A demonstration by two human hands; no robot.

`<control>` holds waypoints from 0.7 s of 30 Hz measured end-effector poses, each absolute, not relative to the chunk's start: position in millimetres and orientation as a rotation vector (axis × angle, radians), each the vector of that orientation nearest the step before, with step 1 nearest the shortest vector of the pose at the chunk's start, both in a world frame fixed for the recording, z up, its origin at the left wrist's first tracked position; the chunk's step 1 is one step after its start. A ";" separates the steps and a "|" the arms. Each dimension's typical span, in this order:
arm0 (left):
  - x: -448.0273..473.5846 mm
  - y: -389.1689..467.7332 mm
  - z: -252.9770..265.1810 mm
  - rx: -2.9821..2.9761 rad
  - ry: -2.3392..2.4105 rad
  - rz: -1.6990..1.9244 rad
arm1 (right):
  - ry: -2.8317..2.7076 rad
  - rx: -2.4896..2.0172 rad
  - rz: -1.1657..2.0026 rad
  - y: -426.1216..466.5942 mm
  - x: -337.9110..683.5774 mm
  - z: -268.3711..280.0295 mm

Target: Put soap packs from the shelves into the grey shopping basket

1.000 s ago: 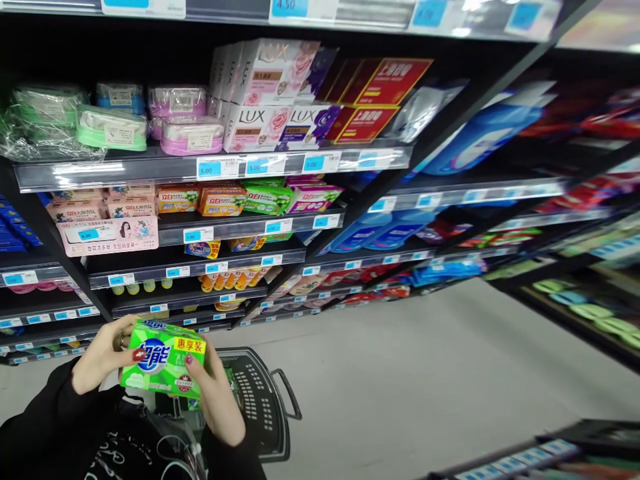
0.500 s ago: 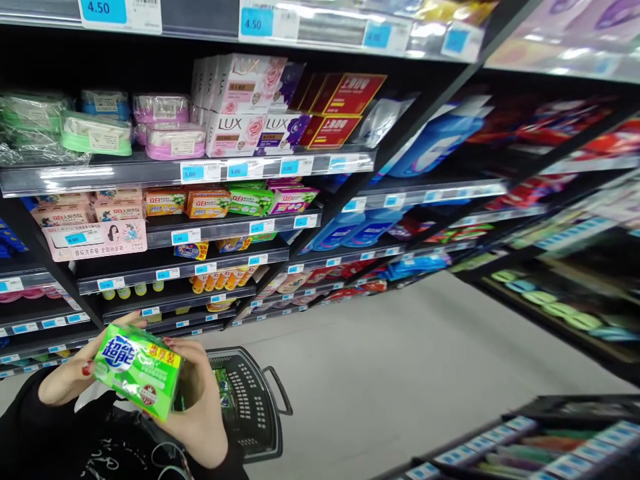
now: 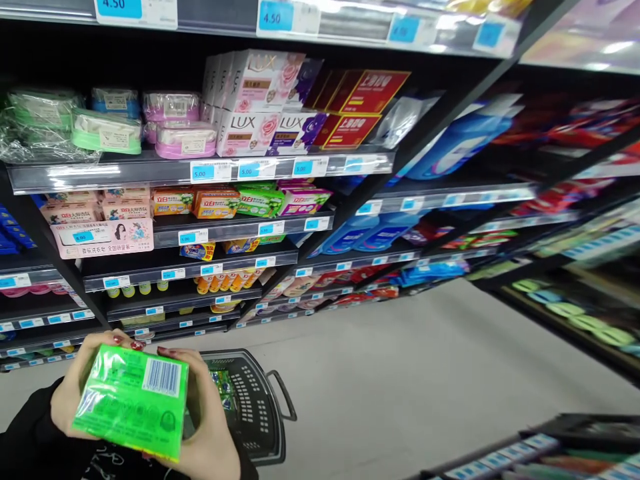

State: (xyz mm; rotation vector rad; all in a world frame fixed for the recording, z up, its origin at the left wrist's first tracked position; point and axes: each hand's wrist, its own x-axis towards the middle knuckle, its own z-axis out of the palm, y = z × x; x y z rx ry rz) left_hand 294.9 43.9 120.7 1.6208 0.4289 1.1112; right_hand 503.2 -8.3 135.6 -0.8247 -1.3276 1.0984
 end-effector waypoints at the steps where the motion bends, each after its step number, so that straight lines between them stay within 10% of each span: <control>1: 294.8 45.1 121.1 1.635 0.406 1.128 | -1.338 -0.810 1.064 -7.8 502.4 138.4; 21: 300.8 61.5 128.5 1.113 0.288 0.754 | -1.659 -0.958 0.435 -2.7 504.6 154.4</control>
